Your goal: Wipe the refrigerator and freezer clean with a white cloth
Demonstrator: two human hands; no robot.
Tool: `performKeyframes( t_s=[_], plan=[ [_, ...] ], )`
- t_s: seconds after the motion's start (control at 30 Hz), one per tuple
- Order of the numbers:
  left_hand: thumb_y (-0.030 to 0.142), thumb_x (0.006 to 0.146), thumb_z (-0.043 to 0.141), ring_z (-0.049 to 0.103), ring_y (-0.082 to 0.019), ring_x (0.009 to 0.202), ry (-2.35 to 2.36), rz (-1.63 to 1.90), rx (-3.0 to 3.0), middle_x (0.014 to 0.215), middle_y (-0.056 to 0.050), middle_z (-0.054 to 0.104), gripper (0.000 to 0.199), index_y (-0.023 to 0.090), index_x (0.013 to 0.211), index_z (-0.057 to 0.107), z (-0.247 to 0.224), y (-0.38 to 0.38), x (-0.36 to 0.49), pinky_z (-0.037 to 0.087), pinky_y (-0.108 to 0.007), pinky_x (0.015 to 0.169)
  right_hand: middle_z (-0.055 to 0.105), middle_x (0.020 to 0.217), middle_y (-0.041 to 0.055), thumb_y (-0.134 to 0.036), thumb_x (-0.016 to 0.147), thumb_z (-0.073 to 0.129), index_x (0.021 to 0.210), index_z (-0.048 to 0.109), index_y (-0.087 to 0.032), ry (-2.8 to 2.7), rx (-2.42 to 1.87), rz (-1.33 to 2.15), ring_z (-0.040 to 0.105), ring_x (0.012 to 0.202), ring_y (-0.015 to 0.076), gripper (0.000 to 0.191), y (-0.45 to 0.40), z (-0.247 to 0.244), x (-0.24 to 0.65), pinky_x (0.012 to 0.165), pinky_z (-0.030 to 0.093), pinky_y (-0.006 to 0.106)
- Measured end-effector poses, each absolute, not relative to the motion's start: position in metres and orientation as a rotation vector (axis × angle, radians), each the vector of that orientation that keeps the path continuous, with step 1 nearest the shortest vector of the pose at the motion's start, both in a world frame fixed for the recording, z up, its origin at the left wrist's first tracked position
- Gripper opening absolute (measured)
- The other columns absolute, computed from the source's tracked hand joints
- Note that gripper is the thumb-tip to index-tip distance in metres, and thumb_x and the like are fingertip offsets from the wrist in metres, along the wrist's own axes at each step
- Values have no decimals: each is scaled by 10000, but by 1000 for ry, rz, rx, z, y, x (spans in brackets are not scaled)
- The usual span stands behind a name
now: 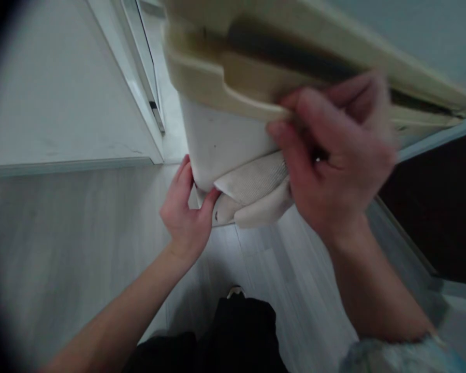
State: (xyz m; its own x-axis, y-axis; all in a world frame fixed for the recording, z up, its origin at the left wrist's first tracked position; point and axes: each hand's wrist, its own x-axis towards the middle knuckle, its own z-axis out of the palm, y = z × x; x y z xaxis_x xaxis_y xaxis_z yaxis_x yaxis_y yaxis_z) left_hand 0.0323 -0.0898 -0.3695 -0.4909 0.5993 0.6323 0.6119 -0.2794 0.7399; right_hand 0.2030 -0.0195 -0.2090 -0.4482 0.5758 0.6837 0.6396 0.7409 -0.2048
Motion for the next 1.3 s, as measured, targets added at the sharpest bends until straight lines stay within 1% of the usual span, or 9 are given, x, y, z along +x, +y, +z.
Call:
performKeyframes(
  t_s=[0.1, 0.2, 0.53, 0.7, 0.83, 1.0, 1.1, 1.2, 1.3],
  plan=[
    [319, 955, 747, 584, -256, 1394, -1939, -1949, -1574, 1490, -161, 605, 564, 157, 1462, 564, -368, -93, 32, 517, -426, 1192, 633, 957, 68, -308, 1024, 671, 1086, 790, -164, -2131, -833, -338, 639, 976, 186, 197, -23, -208, 190, 881, 584, 353],
    [381, 957, 743, 660, -279, 1292, -2071, -1948, -1583, 1406, -157, 667, 563, 166, 1449, 576, -365, -114, 40, 561, -472, 1134, 627, 974, 64, -307, 1034, 640, 1078, 780, -201, -2144, -784, -220, 650, 921, 175, 181, -29, -206, 205, 791, 604, 312],
    [305, 1004, 629, 672, -284, 1270, -2065, -1570, -2320, 1360, -165, 689, 412, 151, 1385, 593, -338, -261, 93, 579, -490, 1116, 710, 1067, 77, -300, 1031, 633, 1113, 790, -226, -2218, -757, -79, 709, 959, 163, 193, -130, -203, 331, 863, 617, 268],
    [213, 921, 668, 458, -296, 1504, -1978, -1049, -2930, 1613, -157, 467, 643, 150, 1536, 491, -298, -301, 113, 412, -514, 1275, 734, 1154, 84, -343, 1054, 591, 1166, 784, -226, -2300, -728, 11, 730, 1043, 168, 251, -156, -197, 394, 950, 619, 285],
    [230, 900, 695, 424, -272, 1527, -1988, -968, -3038, 1661, -135, 390, 793, 171, 1623, 374, -276, -331, 141, 385, -477, 1292, 745, 1203, 80, -351, 1068, 557, 1180, 776, -212, -2325, -752, -1, 738, 1083, 172, 283, -173, -196, 427, 967, 619, 292],
    [287, 911, 706, 536, -296, 1441, -2022, -720, -3147, 1558, -103, 544, 619, 205, 1508, 565, -255, -363, 158, 435, -487, 1252, 731, 1312, 59, -245, 1070, 490, 1242, 769, -222, -2338, -907, -29, 733, 1158, 179, 329, -198, -195, 468, 1011, 612, 312],
    [317, 924, 679, 600, -305, 1371, -2110, -577, -3164, 1465, -84, 634, 503, 220, 1417, 656, -242, -373, 147, 471, -502, 1213, 697, 1388, 28, -101, 1010, 423, 1291, 759, -247, -2329, -1057, -69, 721, 1202, 184, 462, -214, -194, 497, 1033, 608, 338],
    [405, 954, 622, 634, -303, 1325, -2281, -663, -3001, 1399, -85, 681, 456, 220, 1364, 698, -238, -375, 129, 469, -509, 1206, 653, 1454, 17, -38, 937, 402, 1280, 770, -256, -2279, -1225, -140, 731, 1184, 213, 548, -229, -192, 525, 1003, 624, 372],
    [489, 971, 560, 678, -303, 1247, -2413, -815, -2844, 1304, -95, 733, 469, 192, 1286, 742, -245, -372, 116, 490, -507, 1180, 666, 1436, 34, -84, 924, 463, 1239, 792, -246, -2215, -1277, -130, 739, 1157, 234, 484, -236, -190, 552, 976, 628, 373]
  ],
)
